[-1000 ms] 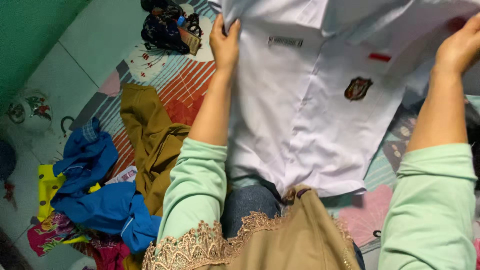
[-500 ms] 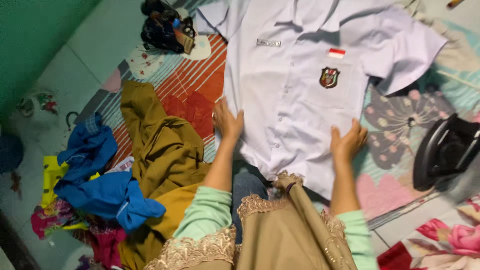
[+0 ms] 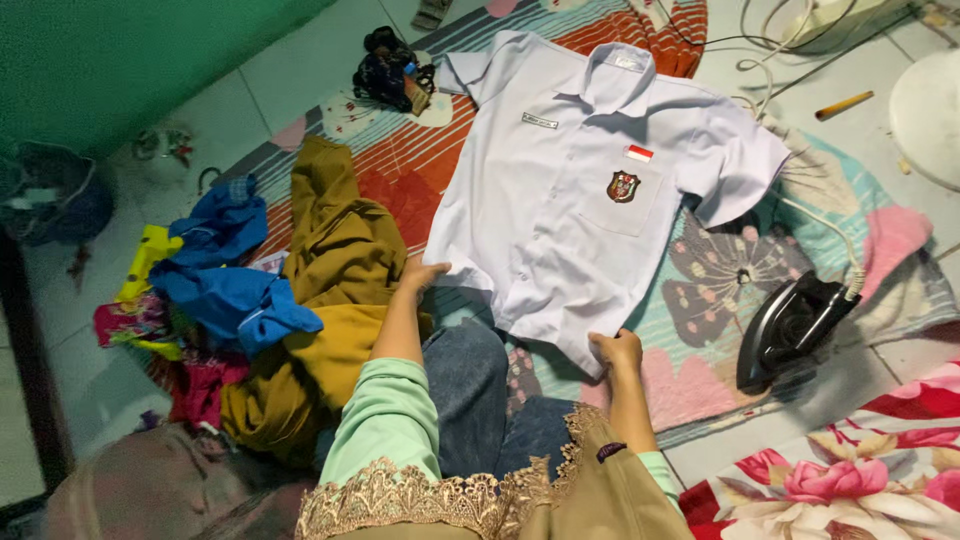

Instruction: The person irons a pair of maroon pants and a white short-sleeved shirt on a patterned mat on the floor. They use a black electric iron to smooth the fabric, frequently adjusting the garments and flipping them over to iron different sections.

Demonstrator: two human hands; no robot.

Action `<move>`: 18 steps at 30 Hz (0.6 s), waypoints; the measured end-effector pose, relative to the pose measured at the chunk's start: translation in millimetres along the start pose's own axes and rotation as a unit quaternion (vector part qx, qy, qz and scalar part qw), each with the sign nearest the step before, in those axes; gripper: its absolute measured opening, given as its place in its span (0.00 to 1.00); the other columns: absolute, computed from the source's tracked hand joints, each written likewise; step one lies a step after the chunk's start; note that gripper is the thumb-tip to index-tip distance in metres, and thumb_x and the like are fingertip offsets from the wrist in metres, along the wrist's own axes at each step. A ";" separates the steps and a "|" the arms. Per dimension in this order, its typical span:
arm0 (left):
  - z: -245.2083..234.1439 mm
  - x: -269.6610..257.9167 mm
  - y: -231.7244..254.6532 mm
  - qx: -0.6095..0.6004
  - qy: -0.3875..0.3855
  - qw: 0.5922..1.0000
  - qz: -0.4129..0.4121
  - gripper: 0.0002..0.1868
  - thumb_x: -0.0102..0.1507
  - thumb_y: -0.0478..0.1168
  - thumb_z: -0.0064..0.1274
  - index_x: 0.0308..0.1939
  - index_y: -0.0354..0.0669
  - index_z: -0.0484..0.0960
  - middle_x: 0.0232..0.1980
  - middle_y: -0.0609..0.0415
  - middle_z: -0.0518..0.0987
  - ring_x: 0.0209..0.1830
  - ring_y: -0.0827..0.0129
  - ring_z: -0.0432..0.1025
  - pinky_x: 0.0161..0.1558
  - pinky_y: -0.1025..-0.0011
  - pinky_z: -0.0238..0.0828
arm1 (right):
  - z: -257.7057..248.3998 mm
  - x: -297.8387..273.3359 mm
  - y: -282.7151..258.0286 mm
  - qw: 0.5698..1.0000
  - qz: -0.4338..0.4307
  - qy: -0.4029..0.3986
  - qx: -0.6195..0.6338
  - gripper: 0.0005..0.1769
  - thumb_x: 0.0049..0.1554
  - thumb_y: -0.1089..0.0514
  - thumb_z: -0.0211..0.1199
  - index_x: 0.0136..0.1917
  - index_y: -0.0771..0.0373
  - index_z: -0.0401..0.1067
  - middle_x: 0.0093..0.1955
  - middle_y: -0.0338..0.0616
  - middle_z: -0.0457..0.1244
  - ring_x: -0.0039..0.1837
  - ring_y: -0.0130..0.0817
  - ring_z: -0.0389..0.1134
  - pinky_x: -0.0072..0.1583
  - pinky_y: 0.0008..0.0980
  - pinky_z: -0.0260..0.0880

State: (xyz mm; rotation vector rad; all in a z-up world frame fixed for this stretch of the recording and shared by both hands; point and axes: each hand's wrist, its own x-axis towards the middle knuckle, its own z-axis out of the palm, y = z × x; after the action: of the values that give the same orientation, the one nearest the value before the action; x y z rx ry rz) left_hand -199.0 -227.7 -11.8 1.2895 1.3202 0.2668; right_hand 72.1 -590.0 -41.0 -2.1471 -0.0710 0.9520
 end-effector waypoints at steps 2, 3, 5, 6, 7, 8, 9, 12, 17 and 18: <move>-9.1 -6.7 5.1 -0.002 0.021 0.999 0.026 0.27 0.54 0.39 0.65 0.56 0.36 0.81 0.48 0.50 0.85 0.44 0.65 0.79 0.49 0.67 0.74 | -3.2 -5.0 -0.7 1.000 -0.011 -0.009 -0.020 0.32 0.49 0.51 0.77 0.59 0.77 0.75 0.50 0.57 0.72 0.48 0.42 0.71 0.48 0.42 0.71; -14.9 -3.5 12.9 -0.005 0.033 0.998 0.044 0.26 0.54 0.39 0.63 0.56 0.36 0.79 0.48 0.51 0.85 0.45 0.66 0.79 0.49 0.67 0.74 | -5.7 -3.8 -1.8 0.994 -0.009 -0.003 0.108 0.32 0.49 0.55 0.74 0.61 0.76 0.71 0.52 0.56 0.71 0.49 0.41 0.71 0.48 0.41 0.73; -25.9 -2.8 16.6 0.013 0.084 0.992 0.095 0.26 0.54 0.38 0.65 0.55 0.34 0.80 0.48 0.51 0.84 0.45 0.66 0.78 0.50 0.66 0.74 | -14.8 -14.5 9.7 0.936 0.006 0.007 0.351 0.32 0.49 0.63 0.67 0.66 0.75 0.63 0.55 0.54 0.68 0.50 0.39 0.73 0.47 0.41 0.77; -32.9 -5.1 12.6 0.023 0.108 0.987 0.117 0.26 0.54 0.38 0.66 0.55 0.33 0.80 0.48 0.50 0.84 0.45 0.66 0.78 0.50 0.66 0.74 | -18.8 -17.9 13.5 0.945 -0.006 0.003 0.327 0.33 0.50 0.66 0.69 0.67 0.73 0.62 0.55 0.55 0.68 0.51 0.39 0.71 0.49 0.39 0.75; -40.3 -5.8 8.0 0.033 0.091 0.990 0.099 0.27 0.53 0.39 0.67 0.54 0.33 0.80 0.47 0.50 0.84 0.44 0.65 0.78 0.49 0.66 0.74 | -25.5 -19.9 18.7 0.953 -0.019 -0.001 0.301 0.35 0.51 0.68 0.70 0.68 0.72 0.61 0.56 0.55 0.67 0.52 0.39 0.70 0.51 0.36 0.74; -49.7 -4.9 4.3 0.042 0.073 0.993 0.081 0.28 0.52 0.39 0.69 0.54 0.33 0.80 0.46 0.49 0.84 0.43 0.64 0.78 0.48 0.65 0.74 | -30.1 -22.3 24.0 0.961 -0.031 -0.005 0.275 0.36 0.51 0.70 0.72 0.70 0.70 0.60 0.57 0.55 0.66 0.53 0.39 0.69 0.53 0.34 0.72; -57.9 -2.4 1.9 0.051 0.055 0.995 0.066 0.28 0.51 0.39 0.70 0.53 0.33 0.80 0.45 0.49 0.84 0.41 0.63 0.78 0.47 0.65 0.75 | -31.8 -23.9 26.9 0.967 -0.025 -0.026 0.252 0.40 0.48 0.70 0.72 0.70 0.68 0.58 0.56 0.54 0.67 0.53 0.39 0.70 0.53 0.34 0.73; -78.6 -4.0 -13.0 0.087 -0.010 0.994 0.065 0.30 0.49 0.43 0.74 0.52 0.34 0.83 0.46 0.48 0.86 0.43 0.61 0.79 0.48 0.66 0.75 | -33.2 -33.4 31.9 0.986 -0.036 -0.052 0.158 0.46 0.43 0.70 0.73 0.71 0.66 0.55 0.55 0.54 0.69 0.54 0.41 0.71 0.54 0.37 0.73; -60.4 -9.7 -22.7 0.342 0.156 0.917 0.131 0.25 0.53 0.33 0.61 0.56 0.38 0.81 0.51 0.39 0.82 0.51 0.46 0.76 0.53 0.56 0.72 | -15.7 -63.2 6.9 0.950 -0.174 0.185 -0.181 0.37 0.46 0.64 0.72 0.67 0.64 0.63 0.55 0.54 0.65 0.58 0.47 0.67 0.59 0.43 0.68; -44.3 -13.0 -21.4 0.386 0.212 0.885 0.151 0.26 0.54 0.29 0.56 0.58 0.39 0.80 0.53 0.37 0.80 0.54 0.42 0.74 0.54 0.53 0.71 | -10.9 -68.7 -6.6 0.907 -0.257 0.241 -0.230 0.35 0.46 0.63 0.72 0.66 0.64 0.65 0.55 0.54 0.64 0.58 0.48 0.66 0.60 0.44 0.66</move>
State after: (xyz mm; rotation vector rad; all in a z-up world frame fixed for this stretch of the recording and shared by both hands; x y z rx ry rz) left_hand -249.5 -221.8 -10.0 2.2193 1.6717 0.2544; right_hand 31.5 -615.2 9.9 -2.5390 -0.6370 0.0841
